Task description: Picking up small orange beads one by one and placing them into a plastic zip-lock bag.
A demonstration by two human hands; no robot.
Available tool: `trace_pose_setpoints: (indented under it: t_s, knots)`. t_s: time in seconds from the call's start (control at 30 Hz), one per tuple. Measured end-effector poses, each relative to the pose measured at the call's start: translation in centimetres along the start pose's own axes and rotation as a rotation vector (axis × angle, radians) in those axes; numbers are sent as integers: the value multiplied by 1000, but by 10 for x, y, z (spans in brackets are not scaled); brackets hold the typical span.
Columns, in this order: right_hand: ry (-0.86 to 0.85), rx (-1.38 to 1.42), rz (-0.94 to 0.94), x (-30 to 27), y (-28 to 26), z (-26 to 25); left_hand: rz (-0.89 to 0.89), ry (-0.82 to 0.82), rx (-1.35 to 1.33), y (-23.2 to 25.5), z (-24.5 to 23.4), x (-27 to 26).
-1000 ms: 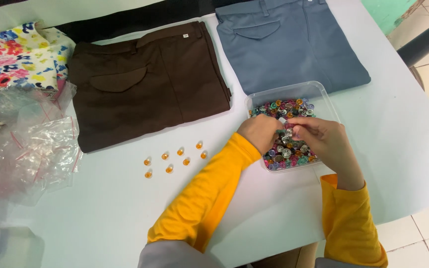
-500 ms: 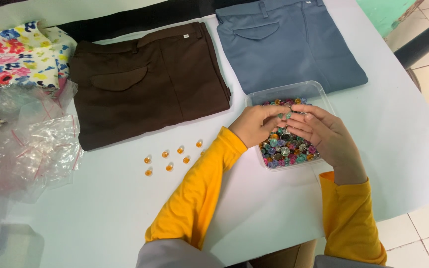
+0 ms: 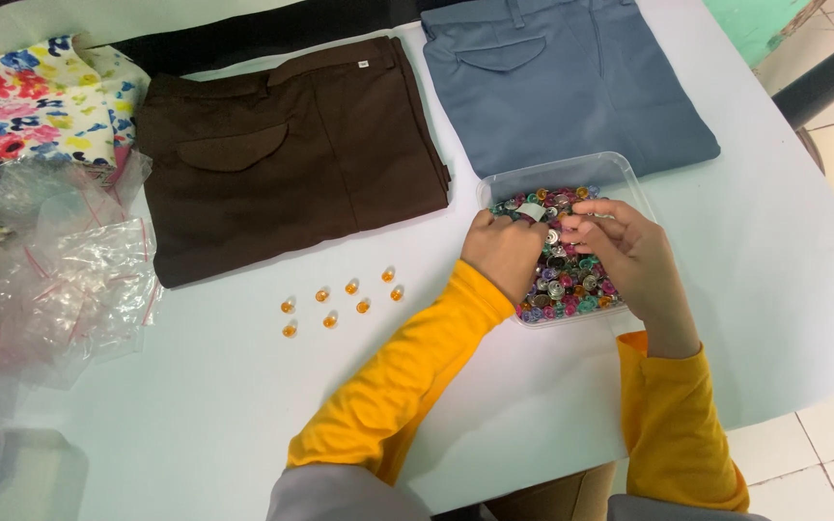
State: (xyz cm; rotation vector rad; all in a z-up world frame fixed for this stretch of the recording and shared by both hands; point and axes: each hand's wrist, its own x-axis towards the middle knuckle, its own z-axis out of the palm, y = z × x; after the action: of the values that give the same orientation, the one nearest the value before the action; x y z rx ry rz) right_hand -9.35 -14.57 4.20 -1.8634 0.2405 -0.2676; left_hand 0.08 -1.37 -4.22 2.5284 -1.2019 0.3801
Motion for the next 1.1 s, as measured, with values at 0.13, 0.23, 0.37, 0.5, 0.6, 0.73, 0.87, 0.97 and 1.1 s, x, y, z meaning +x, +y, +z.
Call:
trace_pose_setpoints:
  t_s: [0.13, 0.23, 0.37, 0.5, 0.6, 0.73, 0.87, 0.97, 1.1]
  knots:
    - [33, -326, 32, -1, 14, 4, -24, -25, 63, 7, 15, -1]
    - [-87, -450, 96, -4, 16, 9, -55, -158, 92, 13, 6, 3]
    - [-112, -499, 43, -1, 16, 12, -52, -275, 79, 5, 21, 5]
    - [-98, -508, -3, -2, 18, 12, 36, -267, -65, -1, 6, 5]
    - [-30, -485, -62, -6, 14, 12, 25, -270, 2, -6, -28, 9]
    - [70, -427, -67, -6, 9, 10, -34, -130, -168, -9, -56, 6]
    - [85, -206, -97, -9, 3, 7, -10, -30, -496, -14, -70, -1]
    - [49, -106, -128, -12, -2, 9, 18, 63, -656, -20, -71, -19]
    - [-47, 104, -198, -17, -3, 22, 83, 270, -802, -32, -97, -40]
